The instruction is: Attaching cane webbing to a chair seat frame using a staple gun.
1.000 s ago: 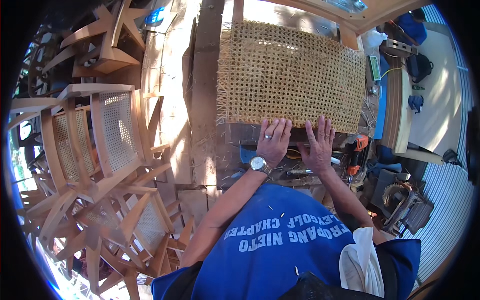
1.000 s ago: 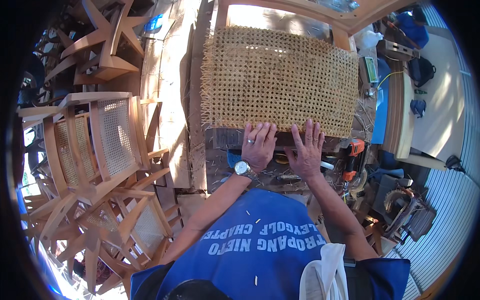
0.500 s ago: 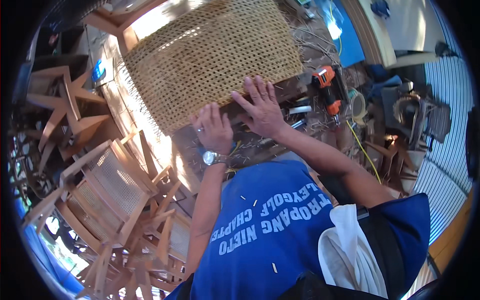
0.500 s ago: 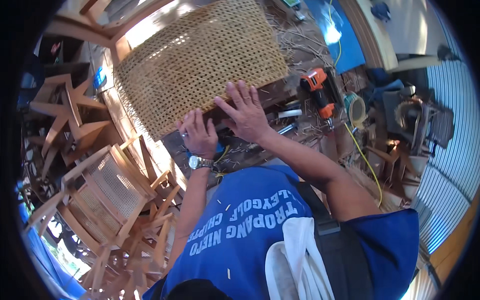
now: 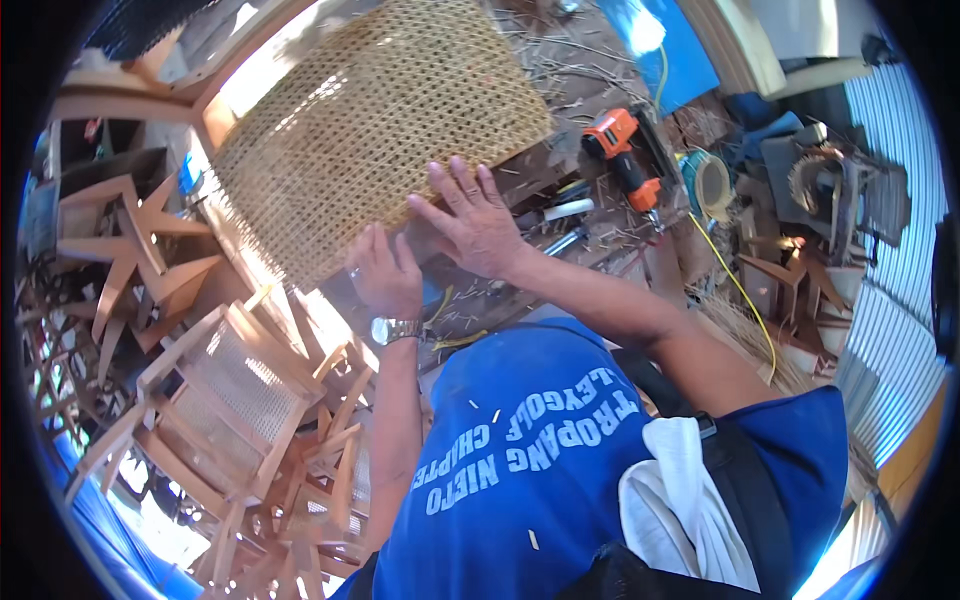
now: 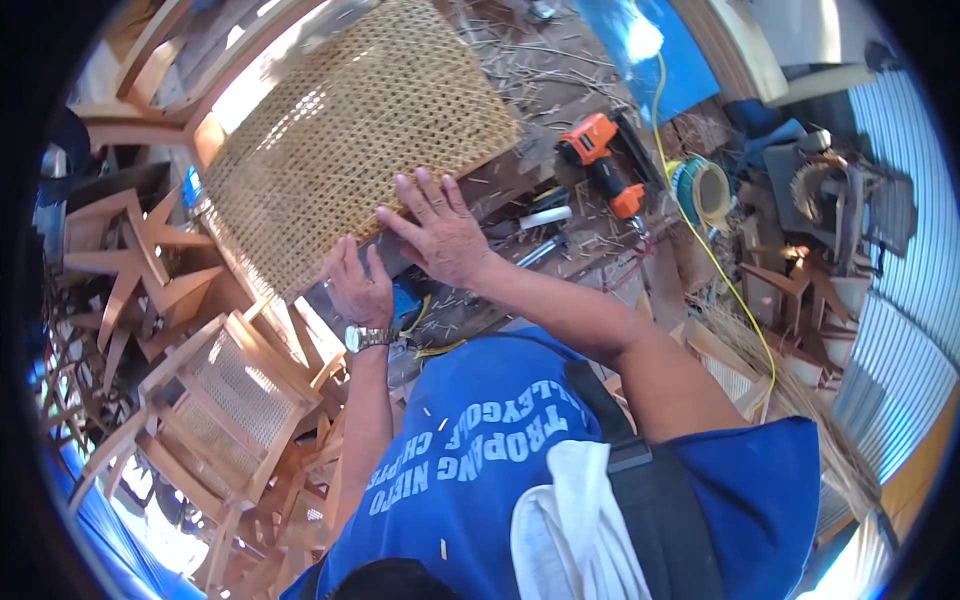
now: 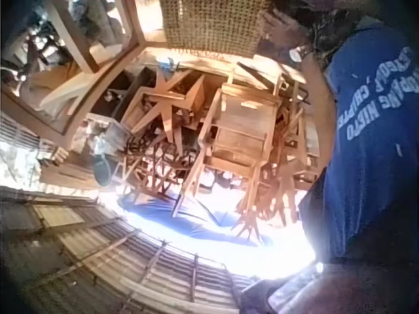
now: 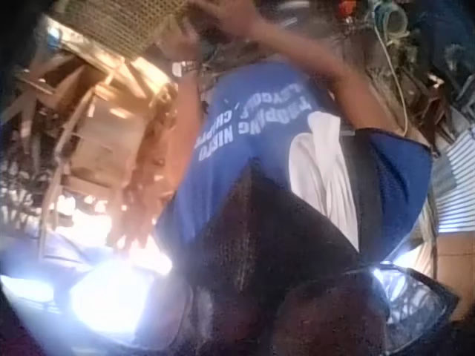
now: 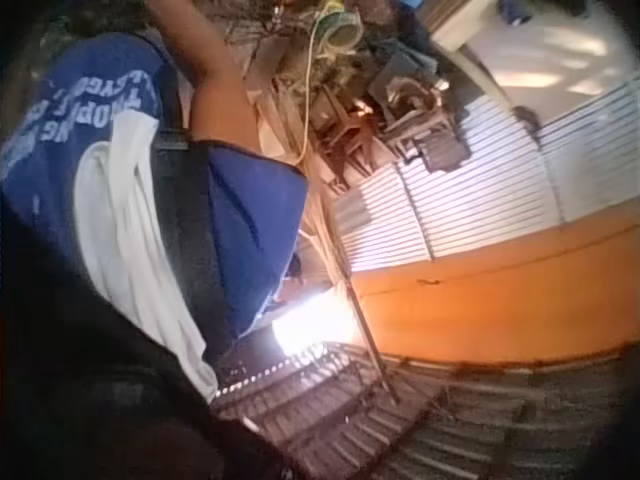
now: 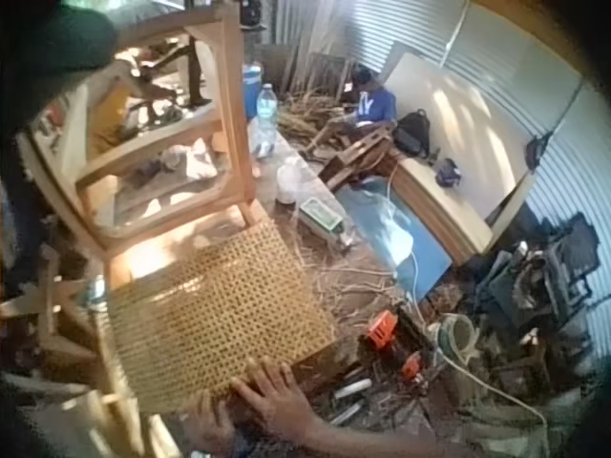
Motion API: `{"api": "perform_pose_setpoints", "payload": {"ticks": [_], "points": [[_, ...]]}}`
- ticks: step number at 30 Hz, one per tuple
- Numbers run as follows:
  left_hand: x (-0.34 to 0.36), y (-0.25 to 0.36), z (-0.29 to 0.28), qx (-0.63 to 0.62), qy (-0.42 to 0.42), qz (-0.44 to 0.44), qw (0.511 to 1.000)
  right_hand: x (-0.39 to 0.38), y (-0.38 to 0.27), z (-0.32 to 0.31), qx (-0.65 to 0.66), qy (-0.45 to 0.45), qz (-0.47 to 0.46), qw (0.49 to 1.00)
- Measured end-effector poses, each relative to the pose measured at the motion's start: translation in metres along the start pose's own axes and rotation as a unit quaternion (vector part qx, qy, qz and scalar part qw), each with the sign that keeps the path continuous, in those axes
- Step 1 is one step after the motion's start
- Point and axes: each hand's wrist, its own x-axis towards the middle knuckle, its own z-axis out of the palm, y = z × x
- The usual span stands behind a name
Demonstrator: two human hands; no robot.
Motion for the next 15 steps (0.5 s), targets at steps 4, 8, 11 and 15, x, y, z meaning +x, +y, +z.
{"api": "perform_pose_setpoints", "payload": {"ticks": [4, 8, 11, 15], "points": [[0.019, 0.015, -0.019, 0.018, -0.048, 0.009, 0.999, -0.003, 0.001, -0.003, -0.02, -0.013, 0.003, 1.0], [0.012, 0.01, -0.016, 0.029, -0.056, 0.023, 0.998, 0.0, 0.0, 0.002, -0.029, -0.019, -0.002, 0.999], [0.008, 0.012, -0.016, 0.02, -0.062, 0.02, 0.998, -0.004, -0.001, -0.001, -0.039, -0.031, -0.007, 0.999], [0.002, 0.018, -0.015, 0.032, -0.048, 0.025, 0.998, -0.003, -0.001, -0.002, -0.048, -0.047, -0.006, 0.998]]}}
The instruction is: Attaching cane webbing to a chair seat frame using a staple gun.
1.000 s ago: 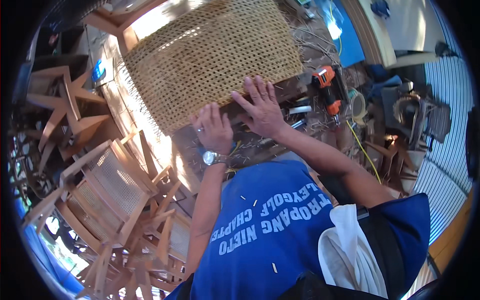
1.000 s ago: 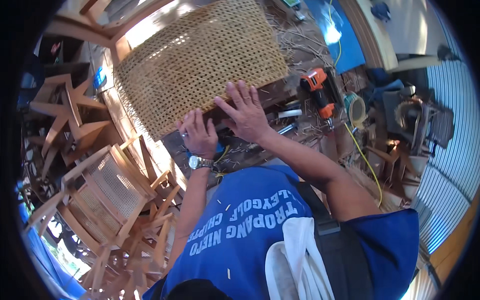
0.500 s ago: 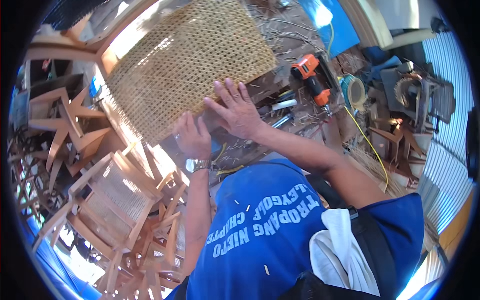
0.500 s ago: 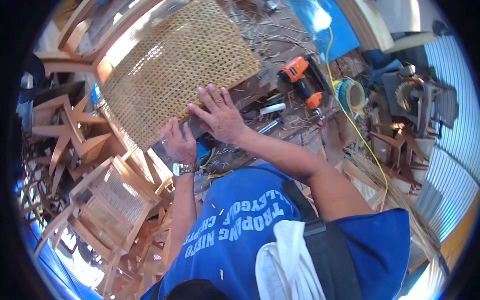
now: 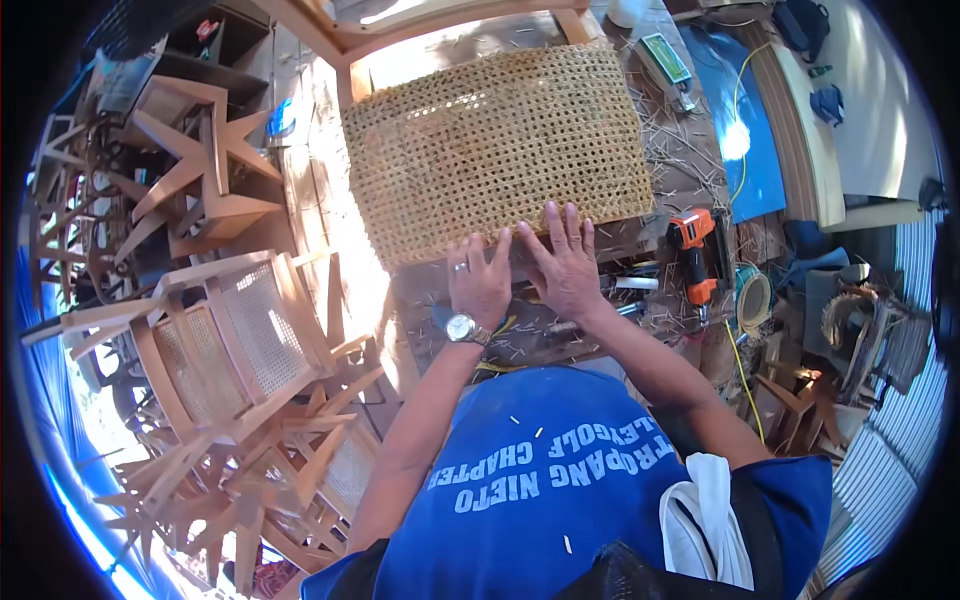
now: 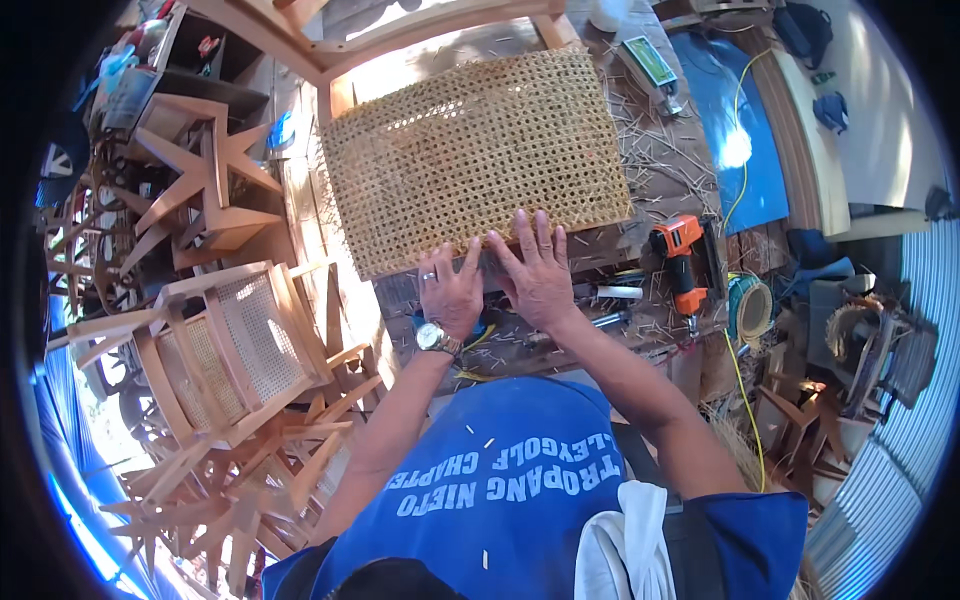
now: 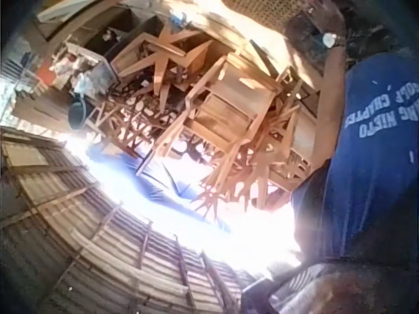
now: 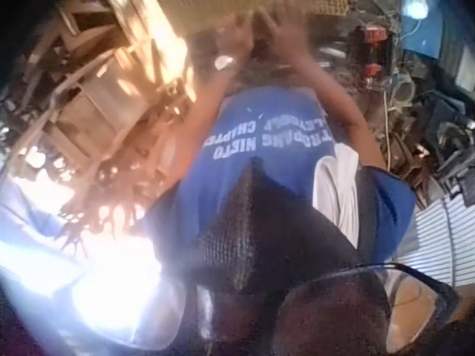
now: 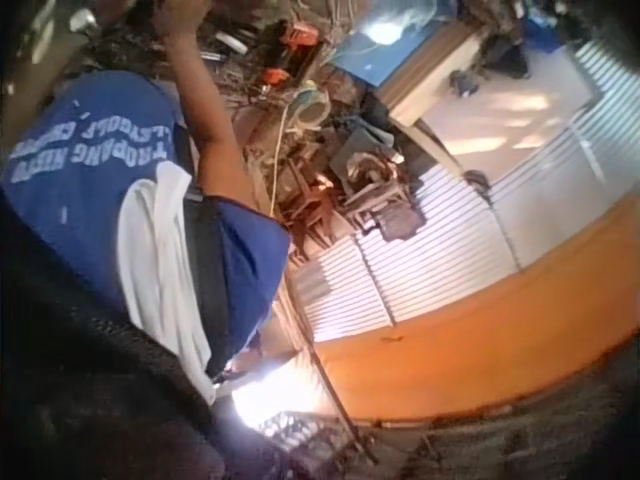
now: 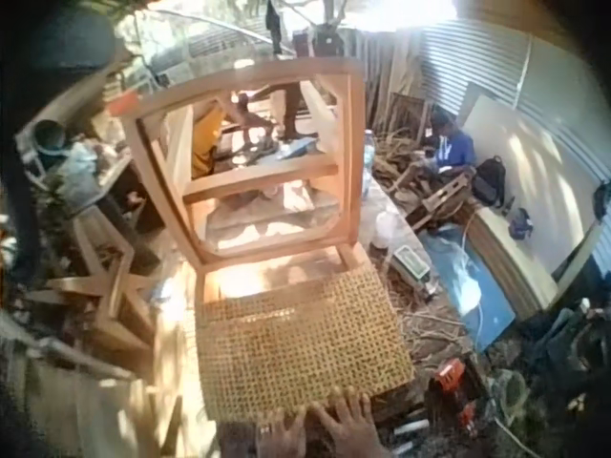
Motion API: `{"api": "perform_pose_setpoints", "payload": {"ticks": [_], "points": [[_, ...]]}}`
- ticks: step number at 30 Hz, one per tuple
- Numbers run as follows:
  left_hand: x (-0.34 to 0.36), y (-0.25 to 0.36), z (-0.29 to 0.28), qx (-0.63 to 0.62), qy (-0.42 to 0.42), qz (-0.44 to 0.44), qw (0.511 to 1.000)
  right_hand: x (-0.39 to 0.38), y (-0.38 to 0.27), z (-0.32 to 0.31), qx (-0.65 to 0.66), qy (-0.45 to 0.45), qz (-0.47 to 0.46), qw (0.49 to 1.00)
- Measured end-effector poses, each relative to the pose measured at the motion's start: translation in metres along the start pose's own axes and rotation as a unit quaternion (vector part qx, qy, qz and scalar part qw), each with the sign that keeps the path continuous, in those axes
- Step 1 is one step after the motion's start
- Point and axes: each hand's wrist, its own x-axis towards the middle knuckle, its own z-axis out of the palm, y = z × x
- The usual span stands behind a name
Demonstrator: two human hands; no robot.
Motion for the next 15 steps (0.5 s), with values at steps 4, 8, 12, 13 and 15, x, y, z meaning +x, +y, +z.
{"api": "perform_pose_setpoints", "payload": {"ticks": [4, 8, 12, 13, 15], "points": [[-0.002, 0.001, 0.006, 0.009, 0.013, 0.018, 1.0, -0.002, 0.003, 0.0, -0.015, 0.002, 0.003, 1.0], [0.008, 0.0, 0.008, -0.006, -0.014, 0.036, 0.999, -0.002, 0.01, -0.001, -0.026, 0.017, 0.033, 0.999], [-0.003, -0.01, 0.008, 0.012, -0.022, 0.015, 1.0, 0.006, -0.001, -0.003, -0.015, 0.077, -0.007, 0.997], [-0.001, -0.014, 0.007, 0.037, 0.003, 0.024, 0.999, 0.0, 0.002, -0.011, -0.024, 0.076, 0.008, 0.997], [0.001, -0.006, 0.017, 0.029, 0.01, 0.041, 0.999, -0.012, 0.005, -0.026, 0.048, 0.093, -0.017, 0.994]]}}
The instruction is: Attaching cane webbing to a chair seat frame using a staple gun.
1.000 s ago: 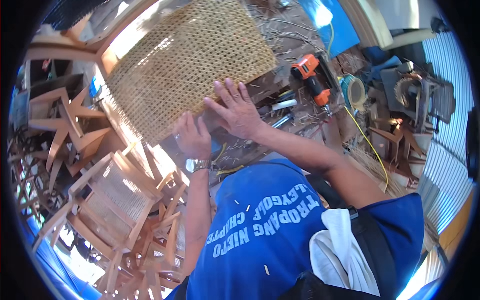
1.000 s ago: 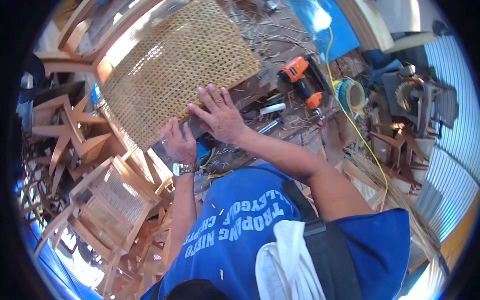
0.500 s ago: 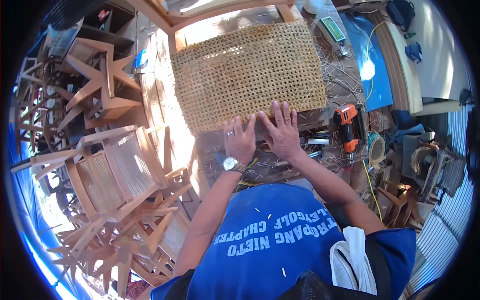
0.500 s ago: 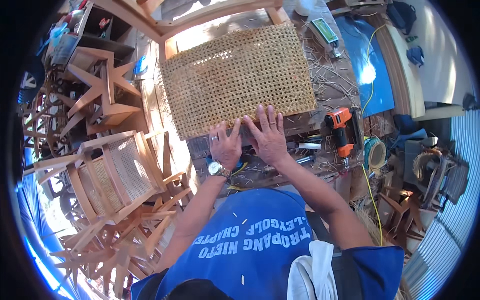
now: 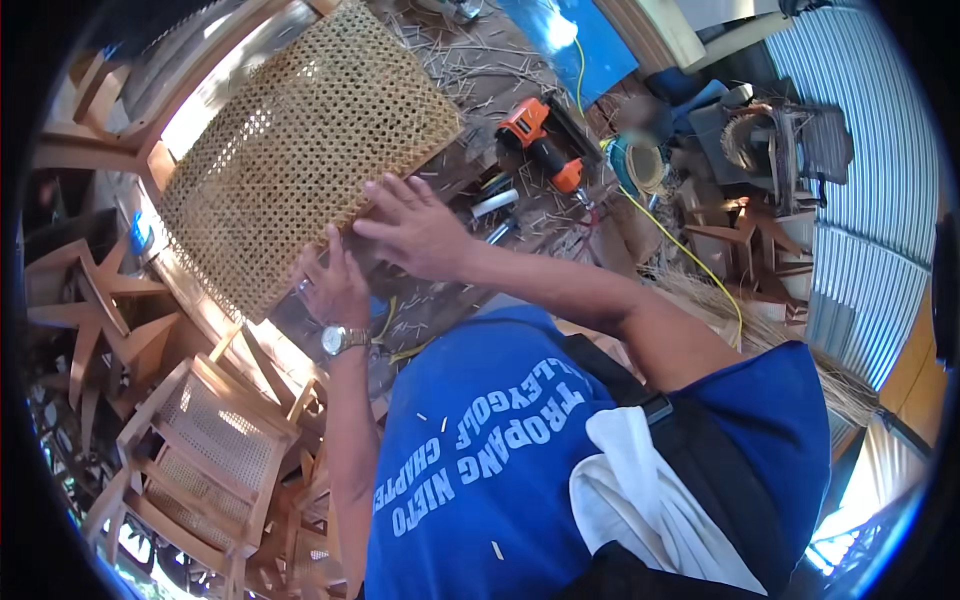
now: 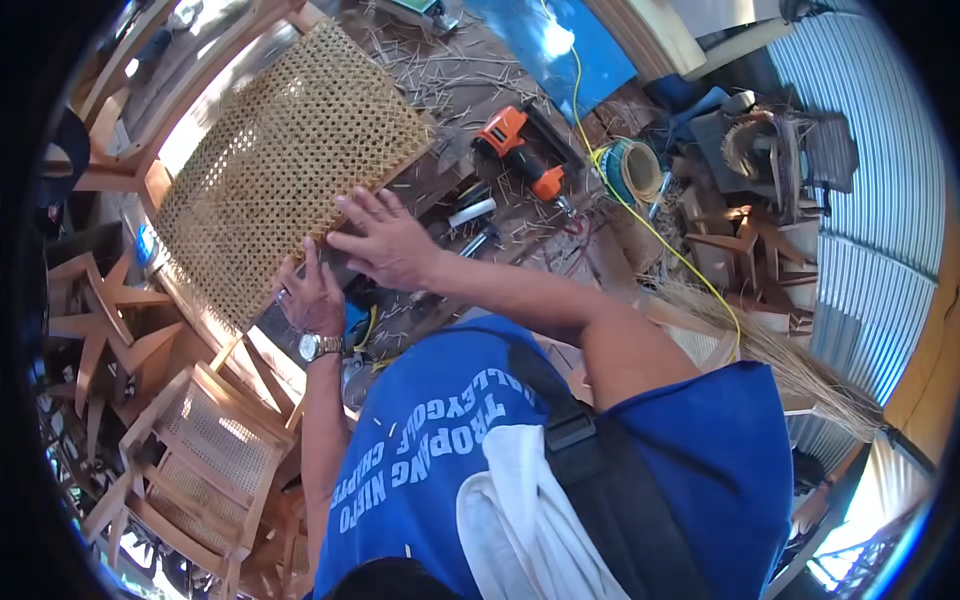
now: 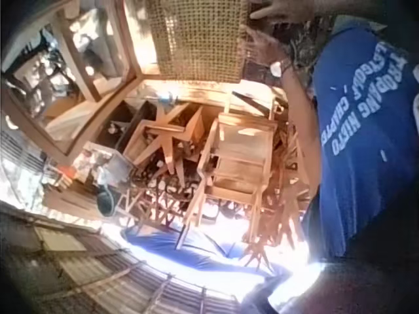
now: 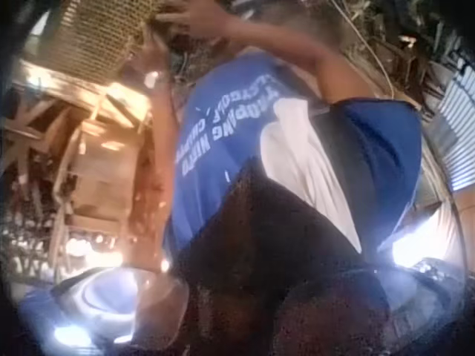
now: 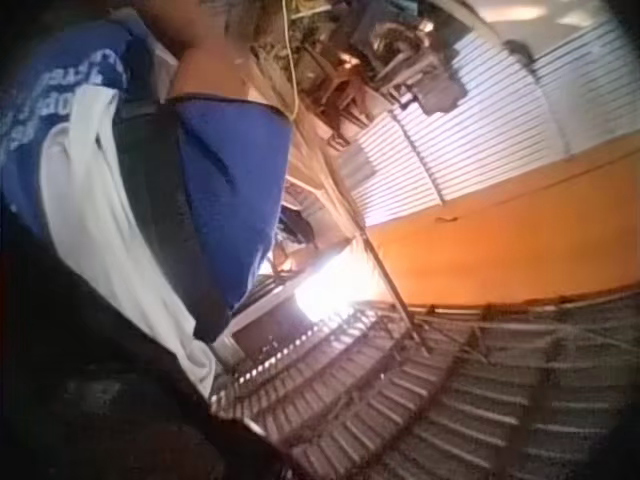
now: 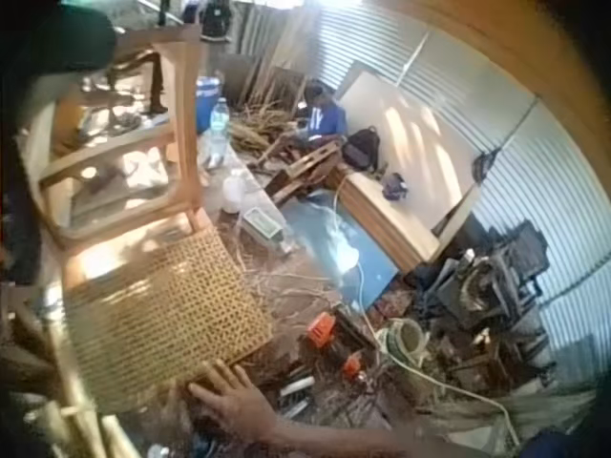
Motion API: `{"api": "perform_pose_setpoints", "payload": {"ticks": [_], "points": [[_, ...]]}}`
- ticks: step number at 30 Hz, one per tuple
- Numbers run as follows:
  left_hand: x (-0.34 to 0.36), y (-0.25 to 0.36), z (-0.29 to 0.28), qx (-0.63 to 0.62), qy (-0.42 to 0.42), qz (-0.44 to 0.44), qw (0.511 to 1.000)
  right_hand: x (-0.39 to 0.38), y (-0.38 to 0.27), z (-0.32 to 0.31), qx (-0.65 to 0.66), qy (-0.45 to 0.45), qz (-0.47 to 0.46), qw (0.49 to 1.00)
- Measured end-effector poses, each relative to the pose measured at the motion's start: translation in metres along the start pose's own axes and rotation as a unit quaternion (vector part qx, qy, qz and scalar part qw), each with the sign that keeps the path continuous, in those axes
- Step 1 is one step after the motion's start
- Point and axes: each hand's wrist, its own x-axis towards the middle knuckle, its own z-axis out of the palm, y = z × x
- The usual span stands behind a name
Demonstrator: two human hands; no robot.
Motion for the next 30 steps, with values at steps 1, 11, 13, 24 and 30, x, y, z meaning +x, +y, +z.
{"api": "perform_pose_setpoints", "payload": {"ticks": [1, 11, 13, 24, 30], "points": [[-0.003, -0.006, -0.002, 0.016, 0.009, -0.005, 1.0, 0.006, -0.005, -0.036, 0.057, -0.057, 0.047, 0.996], [-0.003, 0.002, -0.006, -0.007, -0.004, -0.029, 1.0, -0.125, 0.161, -0.06, -0.247, -0.09, 0.272, 0.926], [-0.006, 0.0, -0.007, -0.006, -0.013, -0.027, 1.0, -0.123, 0.168, -0.052, -0.267, -0.076, 0.266, 0.923], [-0.003, 0.005, -0.003, -0.047, 0.018, -0.053, 0.997, -0.126, 0.207, -0.081, -0.196, -0.102, 0.379, 0.899], [-0.003, 0.003, -0.004, -0.062, 0.025, -0.061, 0.996, -0.079, 0.164, -0.171, -0.15, -0.132, 0.418, 0.886]]}}
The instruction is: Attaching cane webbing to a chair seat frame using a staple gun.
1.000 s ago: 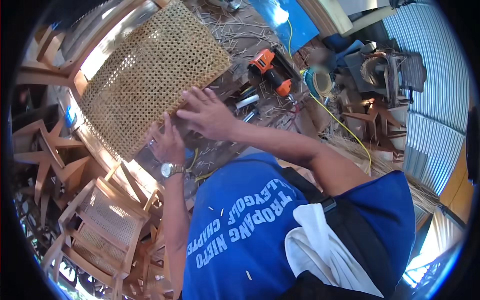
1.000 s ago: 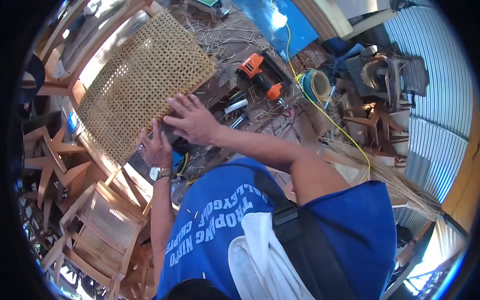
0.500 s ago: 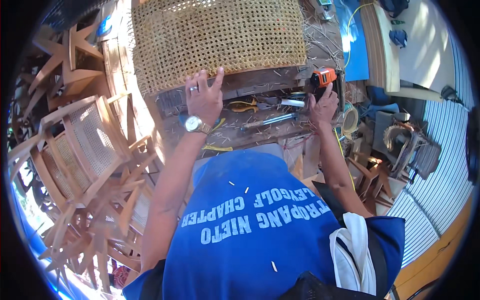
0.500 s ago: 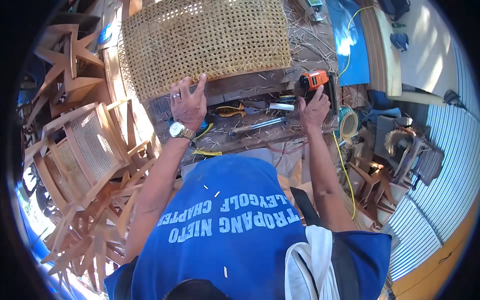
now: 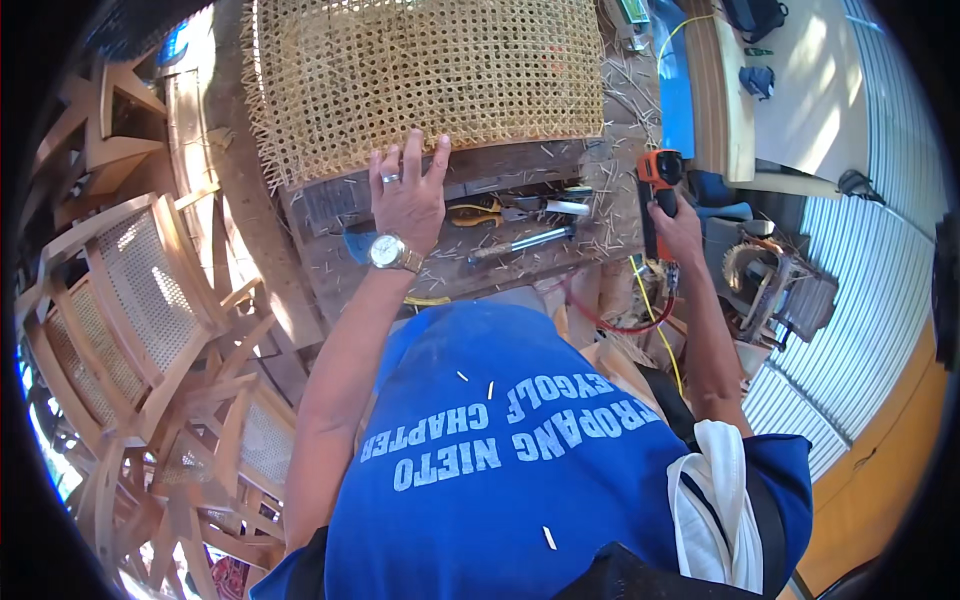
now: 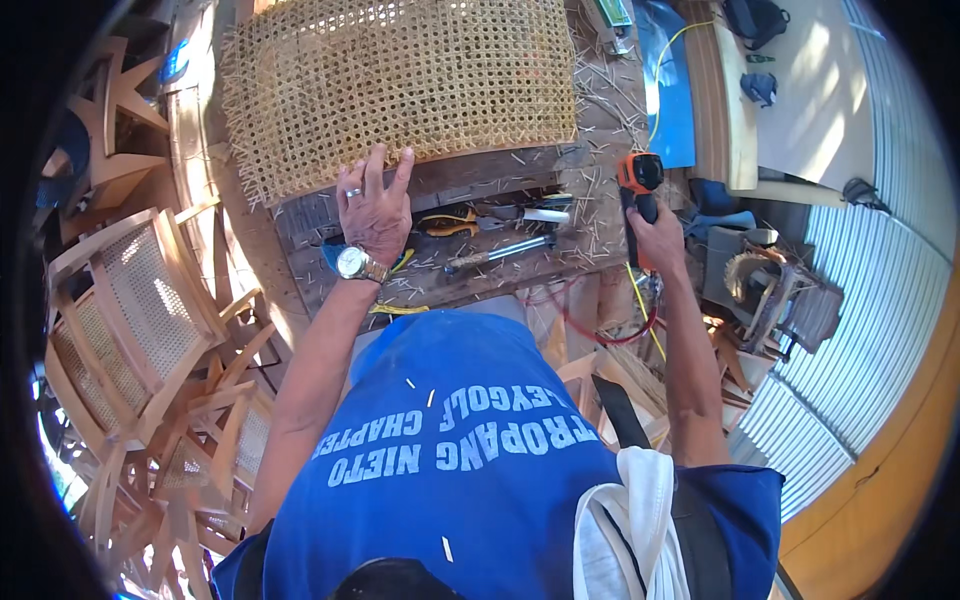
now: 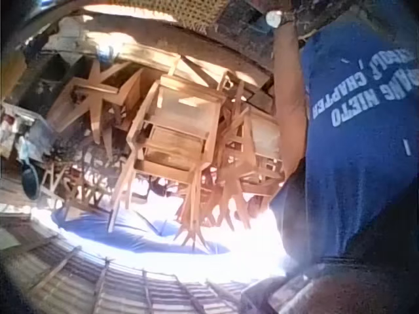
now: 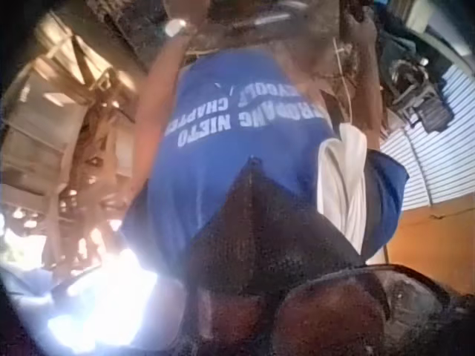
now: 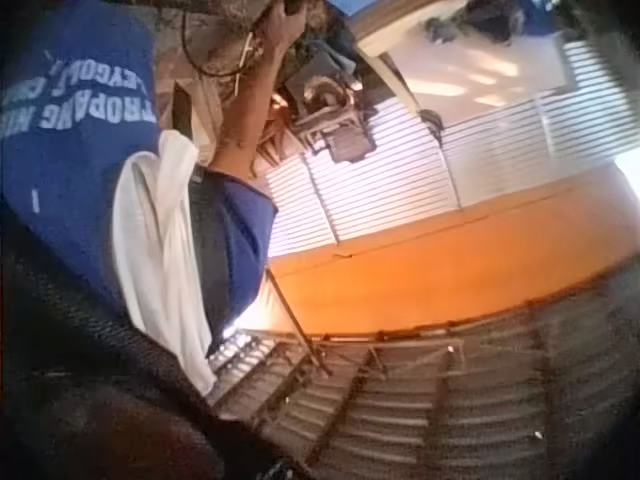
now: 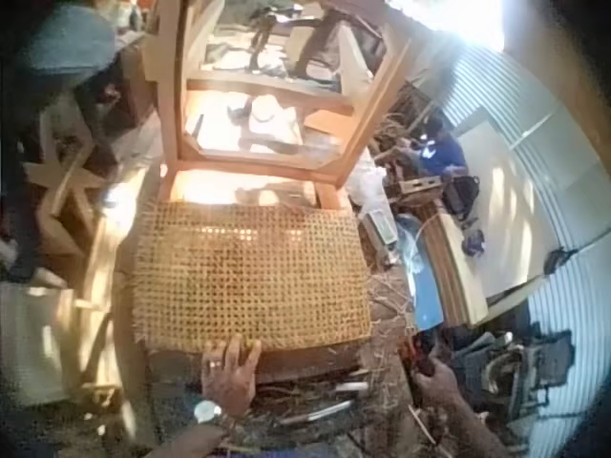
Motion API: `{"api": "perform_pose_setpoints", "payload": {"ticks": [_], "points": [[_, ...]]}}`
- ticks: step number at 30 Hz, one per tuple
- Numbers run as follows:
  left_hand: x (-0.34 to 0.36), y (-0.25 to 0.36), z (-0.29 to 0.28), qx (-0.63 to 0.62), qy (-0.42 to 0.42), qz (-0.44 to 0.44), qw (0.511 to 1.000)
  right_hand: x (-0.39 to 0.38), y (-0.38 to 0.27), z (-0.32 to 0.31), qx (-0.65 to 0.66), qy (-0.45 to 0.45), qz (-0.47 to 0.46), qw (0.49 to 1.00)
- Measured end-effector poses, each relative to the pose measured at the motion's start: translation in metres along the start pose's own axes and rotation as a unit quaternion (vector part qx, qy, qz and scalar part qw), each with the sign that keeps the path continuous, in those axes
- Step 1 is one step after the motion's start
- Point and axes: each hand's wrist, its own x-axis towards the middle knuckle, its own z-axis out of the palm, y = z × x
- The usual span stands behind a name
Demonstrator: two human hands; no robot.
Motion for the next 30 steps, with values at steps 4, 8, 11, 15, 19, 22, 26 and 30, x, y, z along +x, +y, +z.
{"api": "perform_pose_setpoints", "payload": {"ticks": [4, 8, 11, 15, 19, 22, 26, 30], "points": [[-0.002, -0.002, -0.002, 0.001, -0.002, -0.01, 1.0, -0.039, -0.082, -0.064, 0.275, -0.19, 0.077, 0.94], [0.002, -0.003, -0.002, -0.013, -0.011, 0.002, 1.0, -0.058, -0.167, -0.082, 0.362, -0.319, 0.052, 0.874], [0.006, -0.008, -0.005, -0.026, -0.019, 0.018, 0.999, -0.055, -0.218, -0.074, 0.375, -0.365, 0.047, 0.851], [0.008, -0.016, 0.0, -0.067, -0.009, 0.041, 0.997, -0.041, -0.247, -0.061, 0.353, -0.392, 0.048, 0.848], [0.013, -0.022, 0.0, -0.089, -0.003, 0.065, 0.994, -0.037, -0.263, -0.059, 0.346, -0.41, 0.061, 0.842], [0.017, -0.026, -0.002, -0.097, -0.006, 0.079, 0.992, -0.037, -0.272, -0.057, 0.338, -0.413, 0.057, 0.844], [0.02, -0.031, -0.001, -0.107, -0.03, 0.091, 0.99, -0.037, -0.283, -0.055, 0.331, -0.403, 0.064, 0.851], [0.018, -0.033, 0.002, -0.131, -0.031, 0.095, 0.986, -0.039, -0.295, -0.054, 0.313, -0.405, 0.075, 0.856]]}}
